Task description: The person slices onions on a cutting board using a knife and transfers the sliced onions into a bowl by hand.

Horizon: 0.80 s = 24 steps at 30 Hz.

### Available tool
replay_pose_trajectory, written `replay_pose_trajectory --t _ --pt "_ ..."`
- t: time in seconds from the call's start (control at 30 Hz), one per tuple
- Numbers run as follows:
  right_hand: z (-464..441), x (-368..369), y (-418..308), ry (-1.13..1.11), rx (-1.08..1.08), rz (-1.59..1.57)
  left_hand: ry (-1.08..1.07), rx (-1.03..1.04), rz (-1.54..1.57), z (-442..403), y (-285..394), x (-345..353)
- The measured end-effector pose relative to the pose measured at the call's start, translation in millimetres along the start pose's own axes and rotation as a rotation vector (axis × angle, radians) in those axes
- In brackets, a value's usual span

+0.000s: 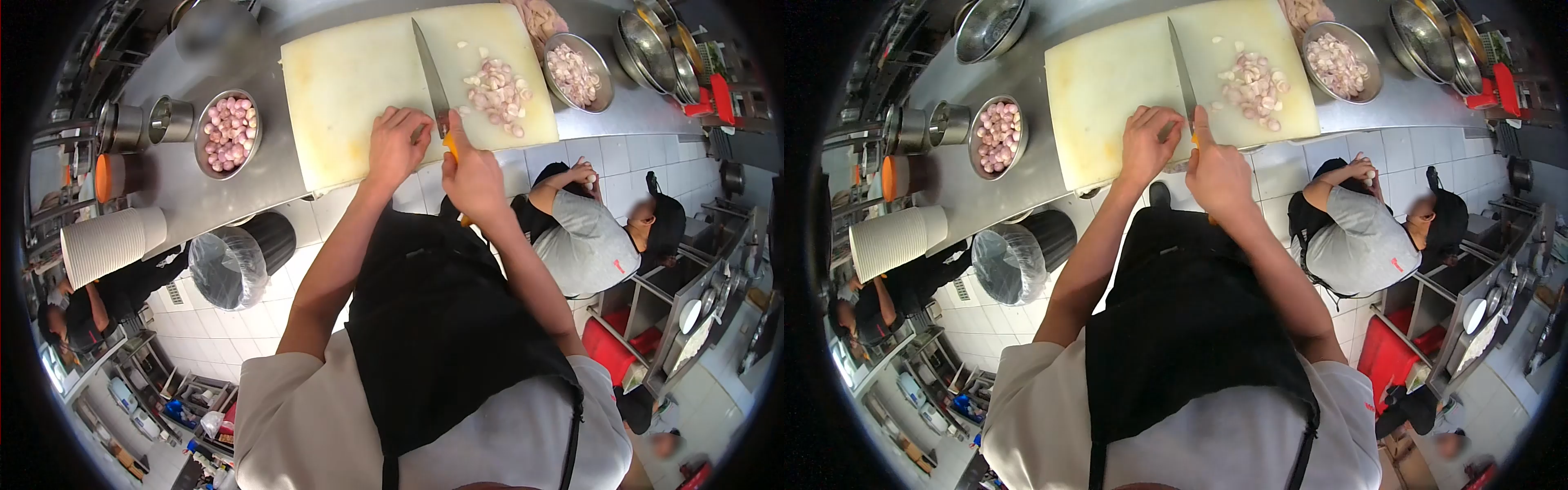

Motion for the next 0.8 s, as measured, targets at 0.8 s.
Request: replay_pose_trajectory --t 0.8 --pt "-9 -8 -4 -0.051 0.008 -0.086 0.002 -0.003 0.012 0 -1 1"
Point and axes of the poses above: each hand's wrist, its own z-axis away from the middle knuckle, its own x-axis out of the palm, y = z × x, the point moved 9 cm from there along -z, towards the middle knuckle, and after that the axes turned 3 degrees about -z, right-handed, at the moved point
